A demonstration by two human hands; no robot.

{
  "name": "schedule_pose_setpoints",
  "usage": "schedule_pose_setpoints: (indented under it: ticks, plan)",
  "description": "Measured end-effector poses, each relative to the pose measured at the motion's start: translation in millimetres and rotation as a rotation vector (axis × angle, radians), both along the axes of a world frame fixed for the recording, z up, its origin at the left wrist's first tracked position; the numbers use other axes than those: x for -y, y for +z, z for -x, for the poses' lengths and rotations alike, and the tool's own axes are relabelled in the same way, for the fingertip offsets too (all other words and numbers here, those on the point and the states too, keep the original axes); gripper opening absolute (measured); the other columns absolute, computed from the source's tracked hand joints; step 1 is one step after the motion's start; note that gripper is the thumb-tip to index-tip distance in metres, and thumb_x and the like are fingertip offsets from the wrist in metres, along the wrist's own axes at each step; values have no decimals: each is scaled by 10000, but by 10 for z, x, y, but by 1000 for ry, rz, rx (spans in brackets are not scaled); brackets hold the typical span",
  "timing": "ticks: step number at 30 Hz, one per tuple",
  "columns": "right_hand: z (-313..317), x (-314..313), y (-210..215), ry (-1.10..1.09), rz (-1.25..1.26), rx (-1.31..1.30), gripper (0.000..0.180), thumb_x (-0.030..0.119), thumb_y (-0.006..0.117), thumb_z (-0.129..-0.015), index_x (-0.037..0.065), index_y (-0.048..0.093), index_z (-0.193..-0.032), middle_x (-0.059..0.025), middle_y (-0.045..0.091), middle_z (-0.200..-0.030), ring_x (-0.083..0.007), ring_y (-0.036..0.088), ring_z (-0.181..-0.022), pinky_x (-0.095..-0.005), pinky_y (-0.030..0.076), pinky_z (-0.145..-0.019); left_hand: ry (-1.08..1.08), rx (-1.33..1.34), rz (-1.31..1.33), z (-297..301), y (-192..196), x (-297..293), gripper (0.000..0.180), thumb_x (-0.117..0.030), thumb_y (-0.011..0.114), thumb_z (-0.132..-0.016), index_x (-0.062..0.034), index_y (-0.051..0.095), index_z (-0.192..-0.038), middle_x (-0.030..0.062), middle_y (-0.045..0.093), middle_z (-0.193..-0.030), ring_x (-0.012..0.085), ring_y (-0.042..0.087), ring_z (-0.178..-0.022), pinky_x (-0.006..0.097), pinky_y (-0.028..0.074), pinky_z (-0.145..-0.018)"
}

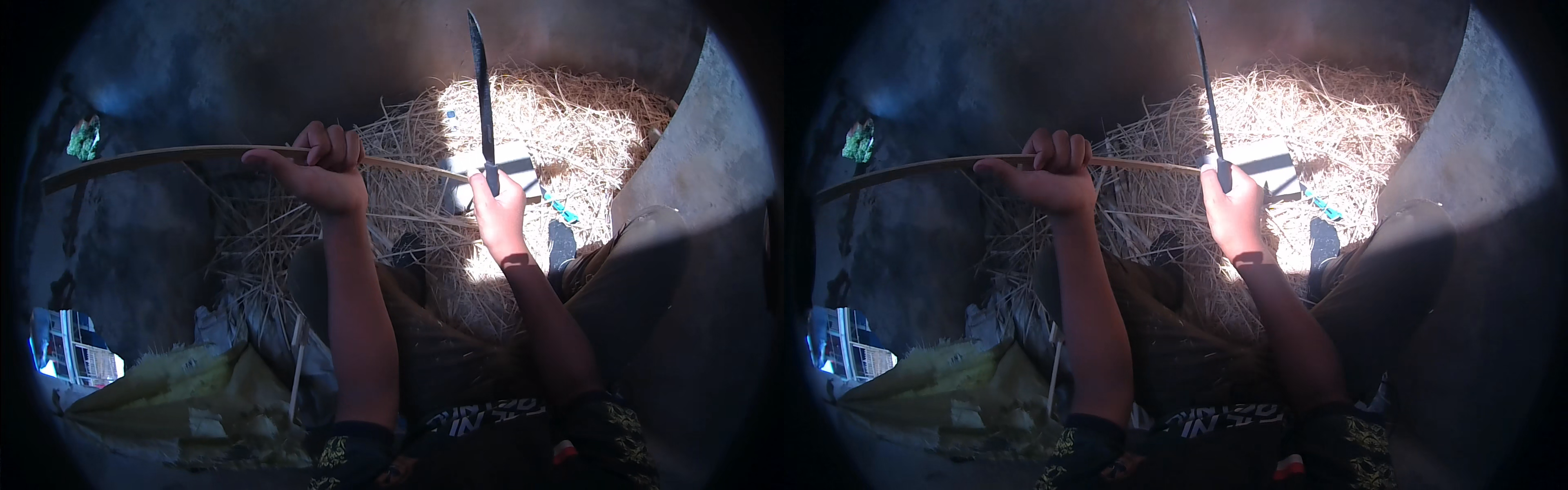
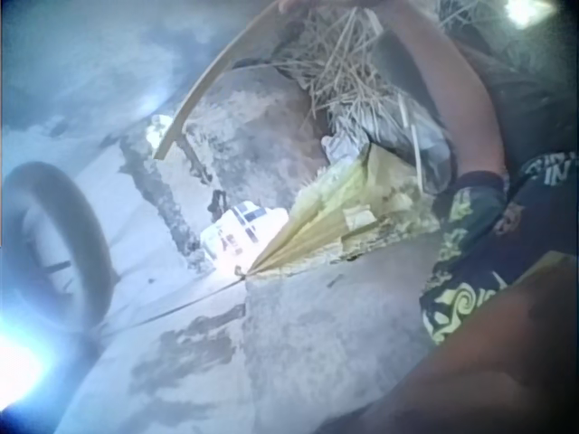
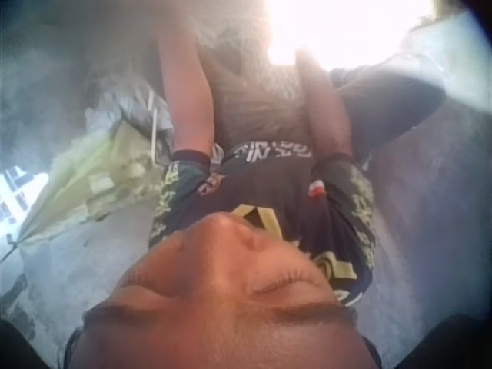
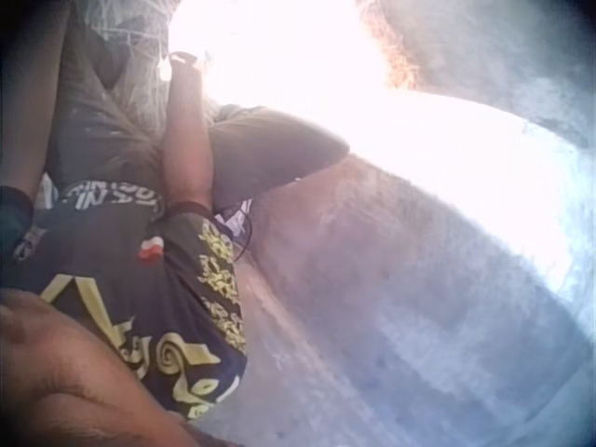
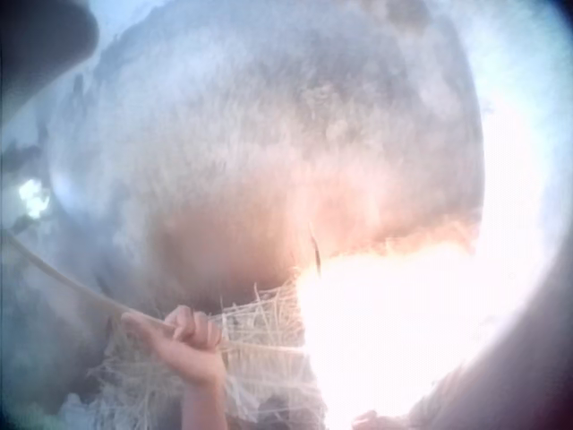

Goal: The person sits on a straw-covered floor and uses a knife to split a long piece of bamboo into thin strips. They hold the bamboo with one hand and carefully shave off layers with the knife in the other hand, creating a pile of bamboo shavings.

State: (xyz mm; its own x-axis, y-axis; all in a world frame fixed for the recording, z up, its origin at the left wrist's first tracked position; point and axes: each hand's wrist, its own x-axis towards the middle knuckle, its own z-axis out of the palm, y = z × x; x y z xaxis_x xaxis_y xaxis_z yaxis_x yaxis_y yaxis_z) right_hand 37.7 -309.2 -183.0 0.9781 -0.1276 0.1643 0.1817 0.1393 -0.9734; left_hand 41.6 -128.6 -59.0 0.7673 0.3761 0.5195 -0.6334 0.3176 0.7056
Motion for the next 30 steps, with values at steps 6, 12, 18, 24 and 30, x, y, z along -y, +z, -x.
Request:
schedule_pose_setpoints:
  ticks: [6,12,18,24,30]
  plan:
    - [197,-227,-1222,43,345,-390,349,205,633,-882,-26,537,-637,-46,547,-563,-133,551,-529,-305,446,-546,-61,-2,76,-2,124,212,768,-889,140,-826,-171,223,-566,-29,182,-487,111,139,-455,292,126,-449]
    - [-133,-55,-1243,9,322,-350,353,239,641,-895,18,546,-636,-35,520,-514,-136,516,-396,-305,392,-388,-1,-33,112,32,67,104,775,-888,160,-829,-169,217,-546,-34,167,-476,116,122,-447,299,123,-445]
    - [129,-30,-254,-68,-572,-195,317,201,536,-965,84,453,-682,25,386,-523,-75,339,-398,-256,287,-388,-205,17,162,43,-28,-80,785,-919,204,-796,-179,202,-532,-42,153,-465,114,107,-437,296,113,-439]
    - [78,11,-854,303,160,-721,244,152,553,-906,53,461,-703,-6,410,-488,-110,391,-342,-300,279,-307,-67,-52,235,92,-72,-127,805,-947,258,-758,-177,177,-537,-41,131,-461,114,73,-433,300,78,-434]
    - [76,-34,-180,-22,-151,-48,343,169,587,-913,2,513,-623,-27,518,-537,-98,438,-510,-314,361,-497,200,-120,253,29,5,11,778,-945,182,-753,-193,151,-556,-50,130,-465,97,93,-415,275,85,-407]
